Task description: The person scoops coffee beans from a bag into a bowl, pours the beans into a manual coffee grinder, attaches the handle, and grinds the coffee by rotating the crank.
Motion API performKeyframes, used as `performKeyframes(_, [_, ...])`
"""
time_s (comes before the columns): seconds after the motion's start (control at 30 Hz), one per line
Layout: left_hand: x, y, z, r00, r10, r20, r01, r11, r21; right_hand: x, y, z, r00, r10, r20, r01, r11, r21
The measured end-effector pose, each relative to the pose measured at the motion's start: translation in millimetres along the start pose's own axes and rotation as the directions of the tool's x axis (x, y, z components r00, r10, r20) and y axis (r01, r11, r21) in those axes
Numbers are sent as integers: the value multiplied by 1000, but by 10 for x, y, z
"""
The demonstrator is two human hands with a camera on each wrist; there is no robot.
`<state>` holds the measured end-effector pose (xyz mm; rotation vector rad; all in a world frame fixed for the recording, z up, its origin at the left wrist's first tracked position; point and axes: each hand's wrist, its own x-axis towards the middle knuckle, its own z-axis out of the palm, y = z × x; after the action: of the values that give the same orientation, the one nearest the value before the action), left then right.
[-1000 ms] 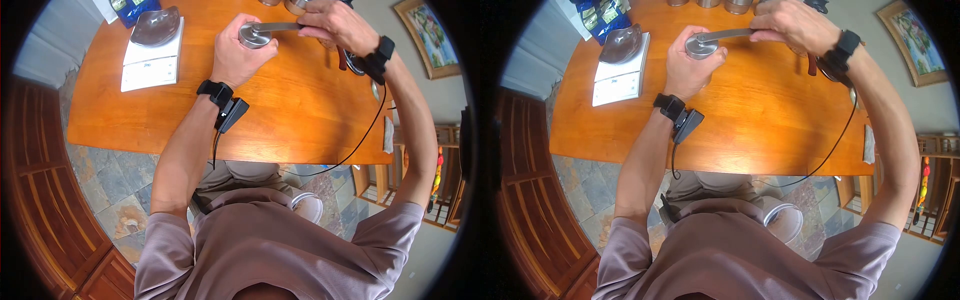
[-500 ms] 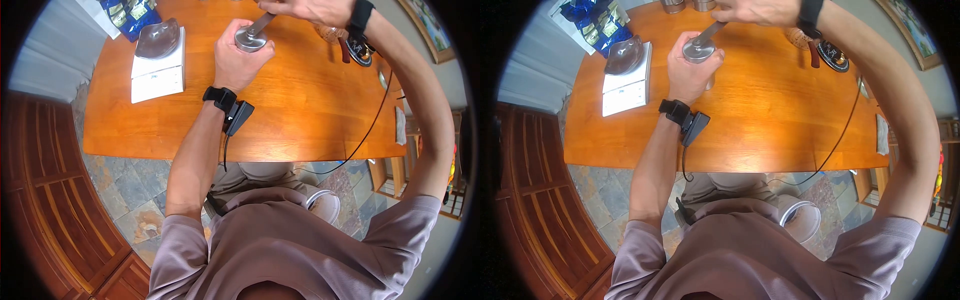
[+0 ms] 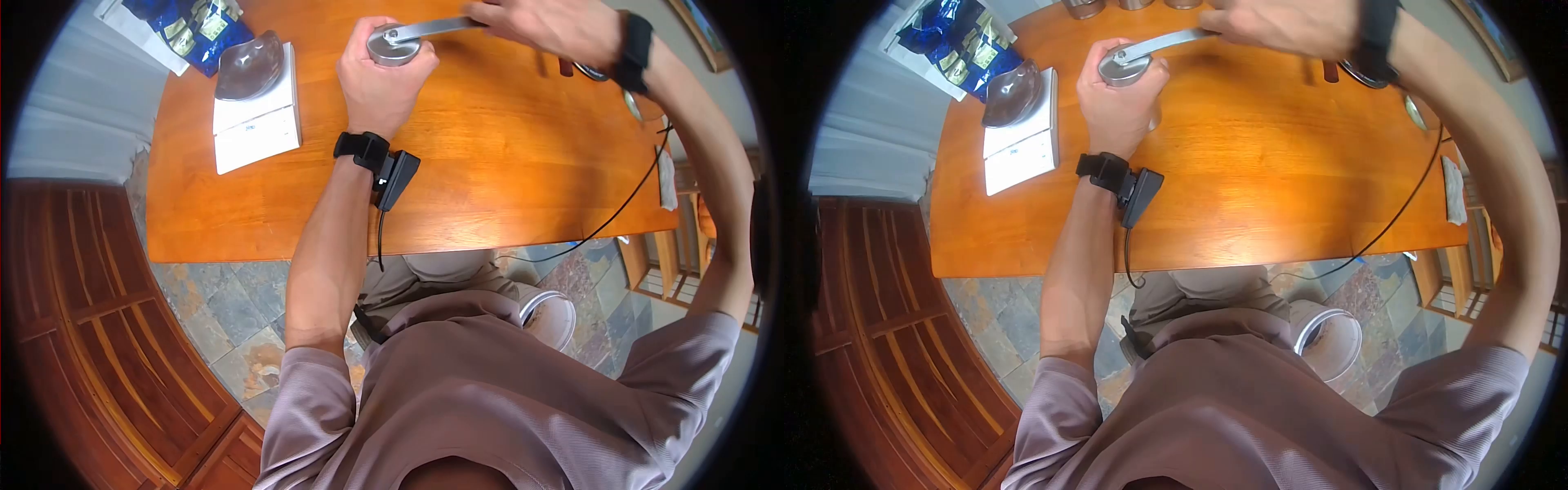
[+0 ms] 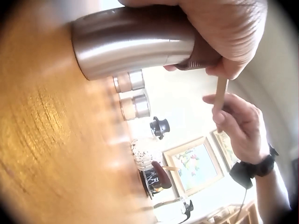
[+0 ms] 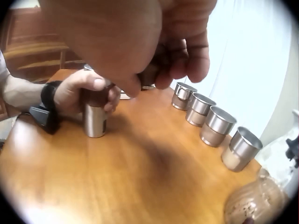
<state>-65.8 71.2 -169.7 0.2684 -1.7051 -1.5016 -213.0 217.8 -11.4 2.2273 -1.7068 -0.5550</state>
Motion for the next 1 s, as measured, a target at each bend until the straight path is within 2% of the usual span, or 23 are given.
performKeyframes(0.03, [1,-5,7,1000,-2,-18,2,1000,-3,-103,-40,78,998,16,-55,-10,994,106])
performKeyframes(0.1, [-13,-13,36,1000,17,-17,-18,999,-37,-248,-273,-52,992,116,59,-123,984,128])
performKeyframes(0.13, [-23,-13,48,999,38,-18,-39,998,-54,-254,-374,-133,980,174,99,-195,940,279])
performKeyframes(0.17, [-31,-16,51,999,43,-5,-43,996,-74,-260,-514,54,965,169,-202,-116,961,250])
performKeyframes(0.23, [-40,-3,32,995,96,7,-95,995,-15,-338,-704,7,967,192,-169,-120,924,363])
performKeyframes(0.3, [-74,57,29,995,103,19,-102,994,-24,-247,-879,-123,974,141,-175,-36,867,497])
performKeyframes(0.33, [-85,48,33,997,73,21,-71,995,-67,-158,-962,-253,991,88,-96,-36,891,453])
performKeyframes(0.37, [-92,20,26,999,41,26,-38,993,-108,-51,-1004,-350,998,48,-48,-13,833,553])
performKeyframes(0.43, [-62,-34,-9,995,91,48,-90,995,-30,179,-1071,-187,948,-72,-310,236,813,533])
performKeyframes(0.47, [-66,-9,-13,998,-38,53,48,981,-186,350,-1116,-163,905,-124,-407,303,858,415])
performKeyframes(0.5, [-86,36,-10,983,-166,80,183,925,-333,490,-1127,-222,904,-158,-398,300,897,324])
performKeyframes(0.53, [-234,211,63,987,-130,97,150,960,-237,635,-1122,-277,903,-191,-385,294,928,230])
performKeyframes(0.57, [-364,369,145,988,-98,118,114,984,-137,829,-1116,-310,883,-203,-423,342,895,285])
performKeyframes(0.6, [-323,292,116,987,-84,137,103,986,-134,1020,-1047,-339,920,-253,-300,344,888,306])
performKeyframes(0.63, [-253,89,3,987,-97,132,106,992,-62,1252,-944,-329,888,-289,-356,417,833,364])
performKeyframes(0.7, [-131,-199,-157,986,-124,113,115,990,84,1501,-747,-406,937,-226,-266,329,827,455])
performKeyframes(0.73, [-179,141,-59,988,-63,142,69,997,-39,1630,-660,-373,956,-206,-209,284,824,490])
performKeyframes(0.77, [-102,-112,-116,992,55,112,-54,999,-7,1744,-570,-313,971,-188,-149,239,818,524])
performKeyframes(0.8, [-107,-57,-105,992,-8,127,13,999,-38,1825,-480,-211,980,-121,-158,189,817,545])
performKeyframes(0.83, [-112,-2,-88,988,-68,138,78,994,-71,1810,-405,-199,985,-60,-164,143,814,563])
performKeyframes(0.87, [-97,-21,-84,988,-65,141,76,994,-73,1769,-345,-151,992,16,-125,58,819,571])
performKeyframes(0.93, [-60,-83,-91,988,69,138,-80,994,76,1659,-144,-58,994,51,-100,13,833,553])
performKeyframes(1.0, [-75,0,-50,993,51,105,-53,998,21,1529,152,143,987,161,-15,-129,844,521])
